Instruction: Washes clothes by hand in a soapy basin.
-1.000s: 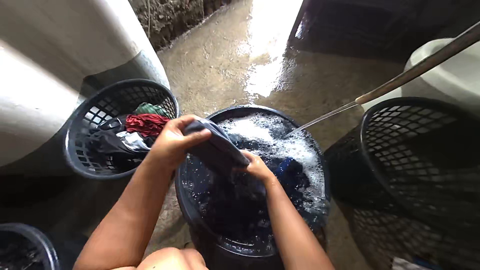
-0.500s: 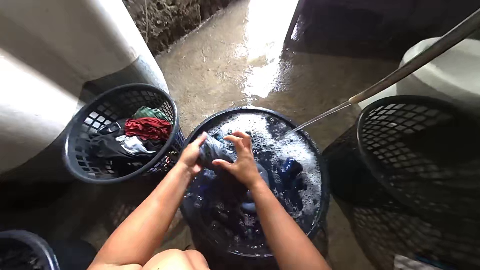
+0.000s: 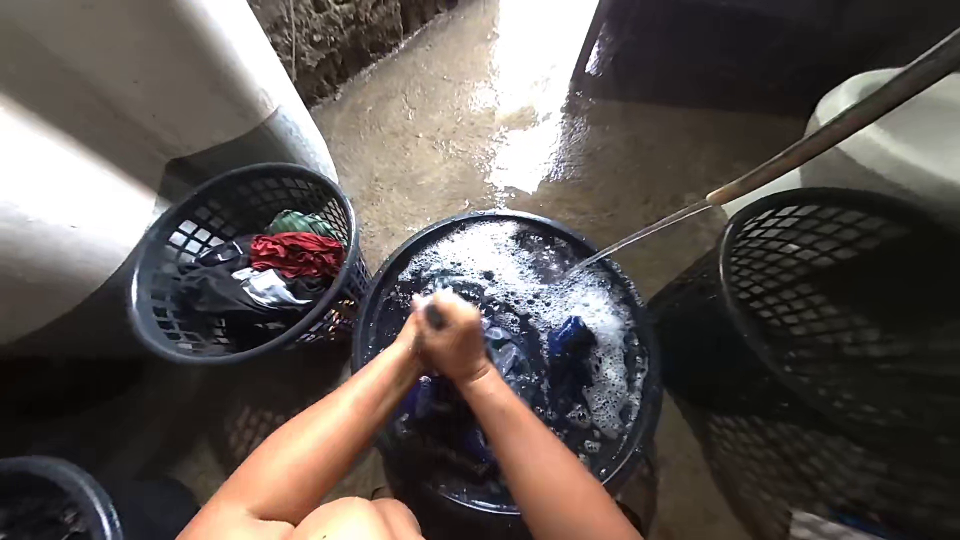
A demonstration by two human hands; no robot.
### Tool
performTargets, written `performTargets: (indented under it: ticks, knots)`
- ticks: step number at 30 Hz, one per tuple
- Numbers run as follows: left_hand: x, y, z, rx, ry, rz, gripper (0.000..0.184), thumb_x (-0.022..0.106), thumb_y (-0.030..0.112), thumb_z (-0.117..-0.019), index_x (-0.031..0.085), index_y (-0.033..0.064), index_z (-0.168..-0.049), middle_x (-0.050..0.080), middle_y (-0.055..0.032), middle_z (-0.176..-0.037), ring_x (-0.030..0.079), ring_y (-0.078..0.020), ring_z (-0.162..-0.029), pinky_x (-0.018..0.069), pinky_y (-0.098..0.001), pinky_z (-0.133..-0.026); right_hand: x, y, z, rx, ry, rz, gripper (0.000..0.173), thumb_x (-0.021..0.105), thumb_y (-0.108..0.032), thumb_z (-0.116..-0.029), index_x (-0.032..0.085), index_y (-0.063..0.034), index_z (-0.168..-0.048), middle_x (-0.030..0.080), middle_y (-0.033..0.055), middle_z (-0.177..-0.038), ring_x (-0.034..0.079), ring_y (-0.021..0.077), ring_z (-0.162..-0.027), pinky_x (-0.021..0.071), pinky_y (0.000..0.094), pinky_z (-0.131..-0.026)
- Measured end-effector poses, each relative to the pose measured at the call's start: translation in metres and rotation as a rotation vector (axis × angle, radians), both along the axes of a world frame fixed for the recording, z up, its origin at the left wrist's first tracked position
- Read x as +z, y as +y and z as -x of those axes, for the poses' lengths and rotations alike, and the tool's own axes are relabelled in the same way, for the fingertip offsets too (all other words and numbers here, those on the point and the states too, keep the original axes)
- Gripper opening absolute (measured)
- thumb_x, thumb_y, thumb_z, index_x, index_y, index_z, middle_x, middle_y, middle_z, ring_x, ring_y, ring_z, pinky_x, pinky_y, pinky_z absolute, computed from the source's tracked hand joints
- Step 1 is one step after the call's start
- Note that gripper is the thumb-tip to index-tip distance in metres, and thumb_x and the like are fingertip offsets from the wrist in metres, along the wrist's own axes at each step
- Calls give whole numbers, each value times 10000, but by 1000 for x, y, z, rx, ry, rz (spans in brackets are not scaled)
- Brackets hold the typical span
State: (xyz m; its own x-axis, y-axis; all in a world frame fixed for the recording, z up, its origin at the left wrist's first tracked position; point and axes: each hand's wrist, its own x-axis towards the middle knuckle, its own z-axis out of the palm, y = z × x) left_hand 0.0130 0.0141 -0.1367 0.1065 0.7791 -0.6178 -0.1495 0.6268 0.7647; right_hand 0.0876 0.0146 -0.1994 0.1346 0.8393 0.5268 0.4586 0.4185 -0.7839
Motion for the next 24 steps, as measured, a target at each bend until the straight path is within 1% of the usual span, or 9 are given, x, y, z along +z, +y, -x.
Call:
performTargets:
  ticks: [2, 4, 6, 8, 10, 13, 17, 20, 24]
  knots:
    - [-22, 19, 19, -15, -47, -123, 425, 371, 424, -1108, 636, 92, -1121, 687, -41, -848, 672, -135, -733, 585, -329, -662, -15, 18, -50, -178, -75, 325, 272, 675, -243, -964, 754, 15, -993, 739, 214, -958, 722, 374, -925, 569, 588, -834]
    - [-10, 30, 32, -39, 52, -224, 493, 381, 512, -1088, 647, 98, -1089, 697, -46, -828, 677, -148, -700, 589, -352, -627, -42, 36, -96, -225, -33, 576, 421, 594, -380, -1010, 744, -1, -1113, 644, 254, -1257, 571, 432, -1249, 429, 647, -1059]
    - [-20, 44, 52, -153, 268, -316, 601, 318, 580, -1083, 641, 88, -1202, 702, -84, -953, 684, -182, -814, 591, -404, -722, -60, 37, -111, -169, 20, 638, 513, 587, -464, -1016, 708, 23, -1122, 575, 256, -1302, 523, 417, -1277, 424, 617, -1066]
    - [-53, 55, 72, -353, 526, -359, 649, 245, 555, -1101, 573, 57, -1357, 669, -171, -1196, 662, -268, -1069, 550, -496, -925, -77, 30, -114, 40, 58, 734, 562, 666, -449, -979, 617, 4, -1307, 568, 261, -1366, 535, 384, -1308, 436, 568, -1108]
    - [-90, 56, 82, -598, 725, -321, 649, 283, 484, -1119, 555, -42, -1386, 600, -288, -1345, 575, -393, -1281, 425, -596, -1097, -96, 23, -109, 203, -37, 907, 735, 746, -458, -909, 499, -103, -1503, 520, 223, -1493, 491, 358, -1399, 392, 560, -1171]
    - [-133, 42, 73, -947, 958, -167, 614, 432, 479, -1092, 550, -49, -1381, 590, -306, -1349, 550, -430, -1312, 390, -615, -1121, -115, 4, -96, 189, -100, 1077, 757, 718, -453, -957, 436, -89, -1558, 489, 253, -1525, 454, 404, -1434, 337, 592, -1189]
    - [-146, 31, 70, -1261, 1112, -137, 433, 516, 254, -1073, 588, -84, -1334, 569, -314, -1386, 509, -469, -1348, 373, -635, -1128, -131, -10, -86, 75, -390, 1092, 672, 710, -318, -952, 461, -161, -1556, 384, 238, -1605, 381, 456, -1463, 340, 621, -1174]
    - [-117, 38, 73, -945, 884, -204, 459, 527, 326, -1080, 618, -81, -1272, 637, -286, -1260, 604, -388, -1228, 436, -569, -1084, -124, -19, -91, 141, -332, 1107, 718, 733, -242, -940, 421, -82, -1566, 405, 266, -1580, 372, 441, -1475, 316, 594, -1202]
    - [-28, 35, 61, -333, 412, -335, 415, 468, 370, -1096, 581, 28, -1303, 694, -102, -1059, 684, -170, -924, 592, -395, -848, -119, -31, -116, 421, 265, 961, 916, 851, -221, -810, 376, -56, -1576, 503, 199, -1520, 502, 253, -1397, 415, 418, -1176]
